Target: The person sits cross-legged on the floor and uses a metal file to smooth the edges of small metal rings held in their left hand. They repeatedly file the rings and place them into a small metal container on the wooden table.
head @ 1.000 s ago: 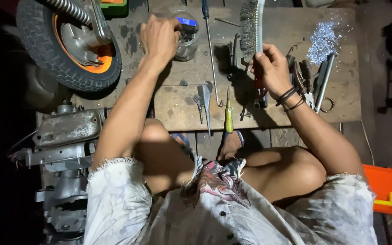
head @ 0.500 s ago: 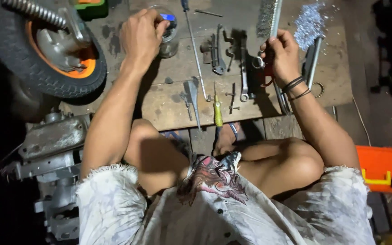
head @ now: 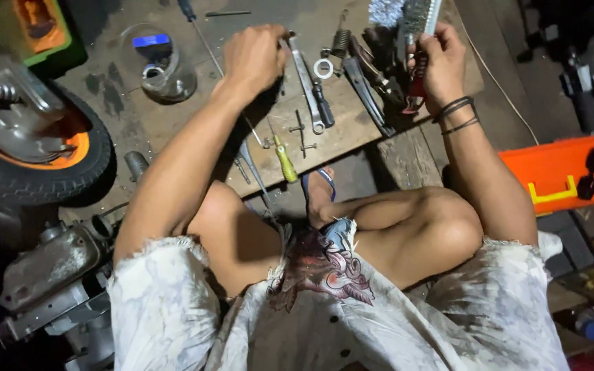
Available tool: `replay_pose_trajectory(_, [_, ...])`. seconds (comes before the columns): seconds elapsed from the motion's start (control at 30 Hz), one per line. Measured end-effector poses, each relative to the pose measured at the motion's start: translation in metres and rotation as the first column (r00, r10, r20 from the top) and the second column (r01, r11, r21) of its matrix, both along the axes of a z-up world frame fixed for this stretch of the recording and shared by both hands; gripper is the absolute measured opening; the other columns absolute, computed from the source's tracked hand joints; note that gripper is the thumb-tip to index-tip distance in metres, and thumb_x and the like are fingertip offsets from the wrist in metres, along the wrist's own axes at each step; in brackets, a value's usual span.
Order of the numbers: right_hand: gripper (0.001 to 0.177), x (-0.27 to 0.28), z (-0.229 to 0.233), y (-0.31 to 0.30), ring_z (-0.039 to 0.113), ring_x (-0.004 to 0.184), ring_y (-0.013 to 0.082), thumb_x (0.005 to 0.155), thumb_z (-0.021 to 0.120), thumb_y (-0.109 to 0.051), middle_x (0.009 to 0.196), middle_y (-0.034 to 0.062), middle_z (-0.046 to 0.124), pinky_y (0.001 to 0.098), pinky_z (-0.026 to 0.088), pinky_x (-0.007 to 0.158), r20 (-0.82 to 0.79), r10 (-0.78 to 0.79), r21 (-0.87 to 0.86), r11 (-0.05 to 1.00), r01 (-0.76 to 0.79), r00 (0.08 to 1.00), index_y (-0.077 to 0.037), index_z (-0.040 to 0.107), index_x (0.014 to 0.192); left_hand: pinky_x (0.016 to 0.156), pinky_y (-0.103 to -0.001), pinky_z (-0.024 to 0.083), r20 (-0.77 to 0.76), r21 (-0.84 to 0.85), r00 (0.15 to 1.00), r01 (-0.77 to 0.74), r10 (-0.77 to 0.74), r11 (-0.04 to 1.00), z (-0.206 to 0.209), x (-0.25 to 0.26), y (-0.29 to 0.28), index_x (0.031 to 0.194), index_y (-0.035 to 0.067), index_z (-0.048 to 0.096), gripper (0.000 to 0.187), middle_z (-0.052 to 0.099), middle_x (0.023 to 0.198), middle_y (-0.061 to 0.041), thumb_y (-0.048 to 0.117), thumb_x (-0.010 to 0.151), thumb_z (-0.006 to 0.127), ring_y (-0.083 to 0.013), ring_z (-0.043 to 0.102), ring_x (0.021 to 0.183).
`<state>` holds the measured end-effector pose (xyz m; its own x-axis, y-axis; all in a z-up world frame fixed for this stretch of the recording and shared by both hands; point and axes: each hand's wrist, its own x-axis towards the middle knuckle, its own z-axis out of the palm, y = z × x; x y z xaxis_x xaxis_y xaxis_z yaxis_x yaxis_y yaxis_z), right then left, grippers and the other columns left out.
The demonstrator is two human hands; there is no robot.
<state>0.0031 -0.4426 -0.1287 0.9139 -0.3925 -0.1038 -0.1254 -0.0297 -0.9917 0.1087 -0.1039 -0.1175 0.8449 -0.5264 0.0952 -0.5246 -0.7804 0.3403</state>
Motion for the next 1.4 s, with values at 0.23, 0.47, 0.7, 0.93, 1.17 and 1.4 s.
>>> replay_pose_trajectory(0.23, [0.019,-0.006,-0.024,-0.003,0.066,0.070,0.0141,0.106,0.060,-0.017,0.097,0.0073,0.069,0.0271,0.054,0.057,-0.100,0.126,-0.348,0.925,-0.154,0.987,-0.006,0.061,0.121,0.045,-0.025,0.057,-0.270,0.087,0.962,0.070,-0.045,0.994,-0.052,-0.001,-0.065,0.090,0.007,0.077,0.027,0.075,0.083,-0.014,-0.011,0.088,0.057,-0.0185,0.061,0.054])
replay_pose_trajectory(0.47, [0.021,-0.001,-0.006,0.023,0.049,0.060,0.0105,0.107,0.057,-0.024,0.090,0.0003,0.063,0.0278,0.040,0.048,-0.338,0.200,-0.475,0.807,-0.350,0.920,-0.014,0.060,0.125,0.083,-0.046,0.063,-0.198,0.210,0.980,0.015,0.027,0.977,-0.072,0.007,-0.085,0.090,0.011,0.078,0.008,0.072,0.112,-0.012,0.019,0.088,0.081,-0.0360,0.066,0.104])
replay_pose_trajectory(0.7, [0.022,0.003,-0.009,0.021,0.044,0.053,0.0087,0.108,0.057,-0.022,0.089,0.0007,0.061,0.0257,0.037,0.044,-0.408,0.192,-0.425,0.825,-0.372,0.892,-0.015,0.058,0.128,0.094,-0.048,0.058,-0.298,0.043,0.948,-0.098,0.107,0.994,-0.082,0.012,-0.088,0.095,0.022,0.080,0.020,0.075,0.105,-0.006,0.005,0.086,0.075,-0.0257,0.068,0.093])
replay_pose_trajectory(0.93, [0.019,0.005,-0.014,0.028,0.050,0.065,0.0065,0.102,0.066,-0.026,0.084,-0.0071,0.056,0.0241,0.038,0.058,-0.270,0.208,-0.348,0.889,-0.296,0.940,-0.020,0.062,0.119,0.084,-0.039,0.061,-0.530,-0.076,0.848,-0.020,-0.023,0.997,-0.018,0.003,-0.064,0.111,0.021,0.062,0.010,0.071,0.108,0.001,0.022,0.102,0.066,-0.0149,0.069,0.088])
replay_pose_trajectory(1.17, [0.054,0.010,0.019,0.085,0.067,0.090,0.0114,0.095,0.079,-0.009,0.110,0.0061,0.069,0.0252,0.058,0.083,0.097,0.402,-0.148,0.911,-0.386,0.911,-0.011,0.042,0.134,0.072,-0.034,0.057,-0.552,-0.529,0.820,-0.207,-0.149,0.823,0.060,-0.042,-0.019,0.118,0.019,0.063,0.025,0.081,0.105,0.001,0.022,0.095,0.074,-0.0114,0.075,0.080])
replay_pose_trajectory(1.4, [0.044,0.009,0.066,0.138,0.062,0.064,0.0139,0.100,0.077,-0.007,0.086,0.0026,0.060,0.0272,0.056,0.055,0.271,0.397,0.023,0.908,-0.418,0.877,-0.012,0.041,0.125,0.086,-0.028,0.064,-0.234,-0.798,0.950,-0.066,-0.208,0.599,0.089,-0.068,0.024,0.123,0.011,0.062,0.032,0.076,0.106,-0.007,0.010,0.095,0.076,-0.0162,0.075,0.100])
